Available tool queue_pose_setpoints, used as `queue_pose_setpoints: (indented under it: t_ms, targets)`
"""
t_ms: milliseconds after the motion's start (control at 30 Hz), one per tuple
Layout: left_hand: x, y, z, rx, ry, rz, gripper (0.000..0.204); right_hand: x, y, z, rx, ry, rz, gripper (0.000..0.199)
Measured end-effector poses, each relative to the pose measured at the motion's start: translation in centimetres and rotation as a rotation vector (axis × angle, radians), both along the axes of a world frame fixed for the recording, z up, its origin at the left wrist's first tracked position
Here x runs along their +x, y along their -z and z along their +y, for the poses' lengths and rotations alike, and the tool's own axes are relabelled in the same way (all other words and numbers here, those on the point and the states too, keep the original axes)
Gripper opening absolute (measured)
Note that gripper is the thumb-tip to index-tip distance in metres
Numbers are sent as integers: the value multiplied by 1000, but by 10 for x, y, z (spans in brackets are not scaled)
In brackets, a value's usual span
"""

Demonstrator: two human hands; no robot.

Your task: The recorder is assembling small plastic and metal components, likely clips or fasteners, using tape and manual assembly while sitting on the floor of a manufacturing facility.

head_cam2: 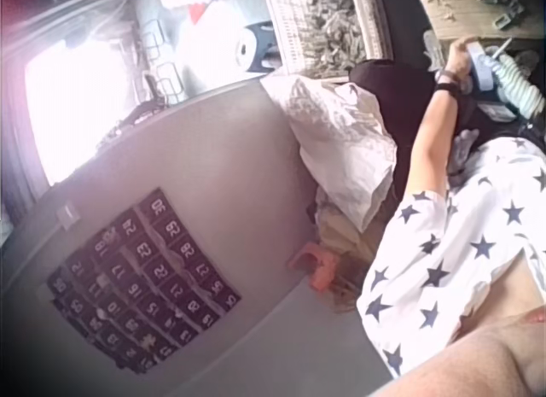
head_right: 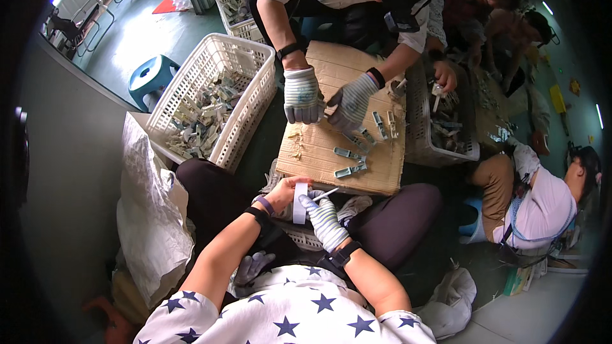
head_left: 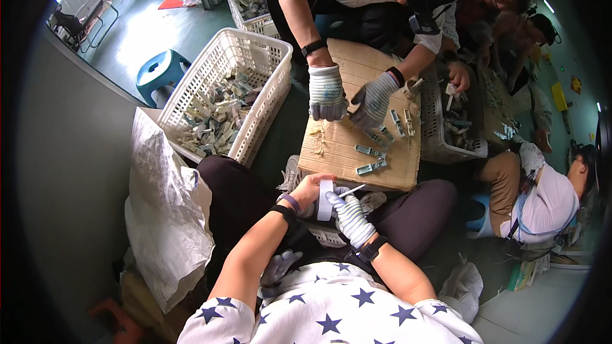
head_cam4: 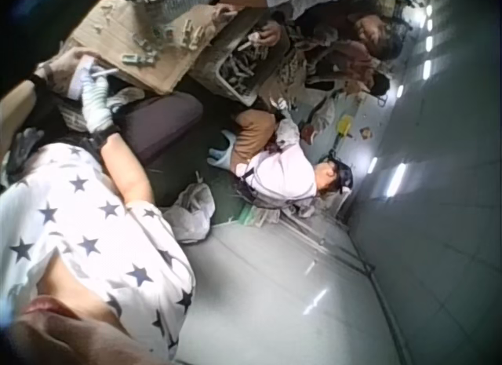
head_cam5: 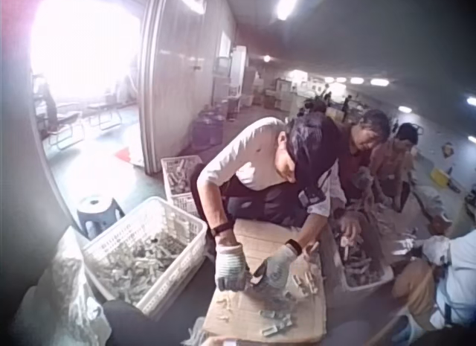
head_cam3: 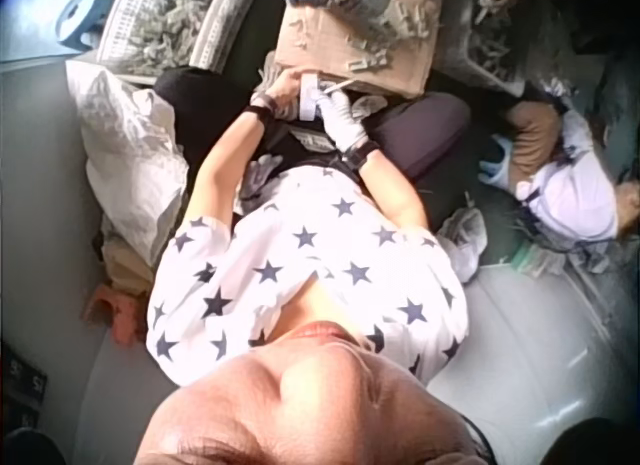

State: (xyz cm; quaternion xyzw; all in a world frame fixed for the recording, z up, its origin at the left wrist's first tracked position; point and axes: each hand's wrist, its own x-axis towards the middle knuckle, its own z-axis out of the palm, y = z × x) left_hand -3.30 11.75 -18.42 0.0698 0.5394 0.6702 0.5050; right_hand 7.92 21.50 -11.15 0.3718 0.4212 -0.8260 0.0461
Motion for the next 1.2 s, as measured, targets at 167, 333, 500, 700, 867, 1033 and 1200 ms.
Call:
queue_pose_setpoints:
  t_ms: [167,333,500,700,867,1033,1200]
  targets:
    - [3,-2,1,27,18,64,34,5,11,-1,49,14,40,19]
    - [0,-3,-2,73,25,19,30,9,14,9,-47,40,24,17]
    - [-4,12,-7,114,21,-4,30,12,23,63,708,63,82,13]
    - [-3,5,4,26,58,37,31,-5,52,206,1358,141,-175,15]
    - [-3,8,-4,60,-12,-23,29,-10,31,194,1730,-350,-489,24]
    - [-5,14,-5,40,11,-5,30,1,7,111,985,-176,237,17]
    - [-7,14,-3,98,3,19,27,3,3,13,178,-478,249,32]
